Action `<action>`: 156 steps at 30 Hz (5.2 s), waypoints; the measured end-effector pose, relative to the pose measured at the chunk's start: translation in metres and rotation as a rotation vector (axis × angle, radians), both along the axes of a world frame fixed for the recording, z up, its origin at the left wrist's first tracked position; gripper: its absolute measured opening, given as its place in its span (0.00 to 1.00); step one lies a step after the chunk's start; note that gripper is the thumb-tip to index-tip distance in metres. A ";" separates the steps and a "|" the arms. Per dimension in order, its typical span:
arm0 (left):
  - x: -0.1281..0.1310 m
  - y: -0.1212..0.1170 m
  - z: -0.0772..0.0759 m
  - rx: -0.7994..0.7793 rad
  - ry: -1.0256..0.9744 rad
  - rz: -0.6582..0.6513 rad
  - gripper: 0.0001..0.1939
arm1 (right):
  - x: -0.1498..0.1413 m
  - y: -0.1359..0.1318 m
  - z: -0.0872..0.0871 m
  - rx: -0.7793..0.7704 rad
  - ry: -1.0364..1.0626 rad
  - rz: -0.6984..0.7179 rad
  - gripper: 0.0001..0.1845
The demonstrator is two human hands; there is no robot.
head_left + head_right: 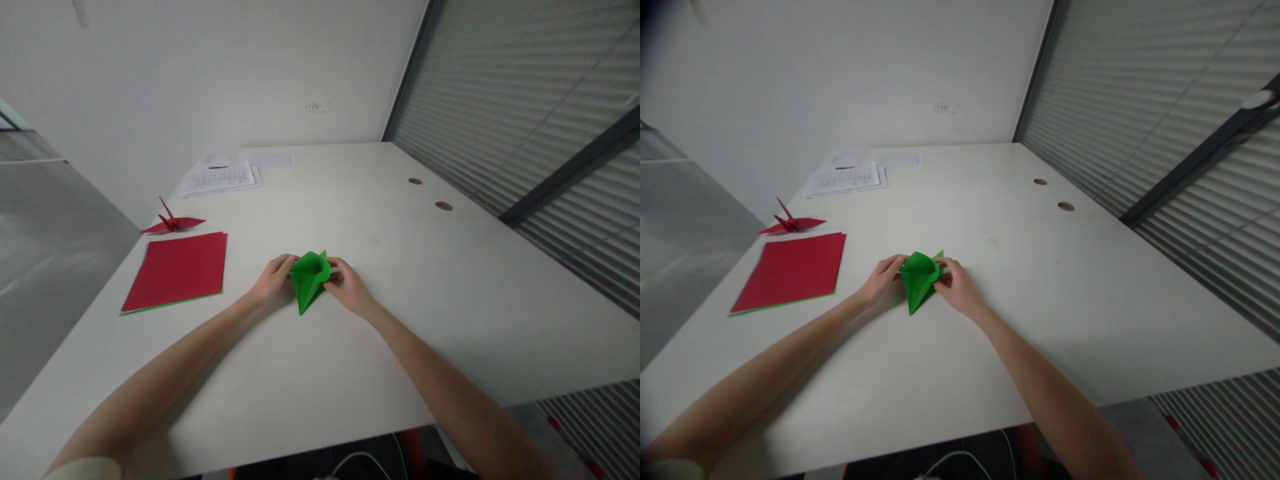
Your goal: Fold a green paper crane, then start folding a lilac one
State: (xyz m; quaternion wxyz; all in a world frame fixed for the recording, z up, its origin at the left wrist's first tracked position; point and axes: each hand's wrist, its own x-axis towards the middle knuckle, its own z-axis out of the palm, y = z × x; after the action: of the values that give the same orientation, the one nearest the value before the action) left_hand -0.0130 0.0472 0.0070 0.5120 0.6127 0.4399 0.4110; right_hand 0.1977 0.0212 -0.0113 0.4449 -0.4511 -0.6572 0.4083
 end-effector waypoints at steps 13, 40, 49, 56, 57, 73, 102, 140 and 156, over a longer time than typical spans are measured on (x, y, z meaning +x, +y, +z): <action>0.007 -0.014 -0.003 -0.019 -0.204 -0.236 0.22 | -0.001 0.002 0.009 -0.007 0.038 -0.201 0.15; 0.014 -0.016 -0.004 0.043 0.062 -0.214 0.34 | -0.011 -0.031 0.048 -0.075 -0.259 -0.024 0.16; 0.008 -0.013 -0.004 0.118 -0.003 -0.336 0.23 | -0.015 -0.019 0.029 -0.221 0.124 -0.002 0.15; 0.008 -0.012 -0.009 0.040 0.087 -0.331 0.38 | -0.015 -0.022 0.034 -0.287 0.164 0.031 0.18; 0.009 -0.012 -0.010 0.053 0.084 -0.314 0.38 | -0.015 -0.022 0.034 -0.276 0.153 0.042 0.16; 0.022 -0.022 -0.002 0.074 0.125 -0.181 0.30 | -0.016 -0.026 0.037 -0.140 0.071 -0.004 0.08; 0.021 -0.024 -0.003 0.173 0.219 -0.127 0.20 | -0.007 -0.027 0.045 0.192 -0.325 -0.200 0.06; 0.020 -0.036 0.023 0.391 0.266 -0.162 0.19 | 0.001 -0.018 0.042 0.455 0.089 -0.227 0.04; 0.023 -0.044 0.036 0.322 0.162 -0.248 0.19 | -0.002 -0.023 0.060 0.265 0.231 -0.082 0.08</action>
State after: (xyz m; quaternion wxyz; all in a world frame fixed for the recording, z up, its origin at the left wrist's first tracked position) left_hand 0.0100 0.0031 0.0428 0.4170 0.7670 0.3296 0.3594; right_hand 0.1952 -0.0021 0.0491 0.5893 -0.3651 -0.6308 0.3486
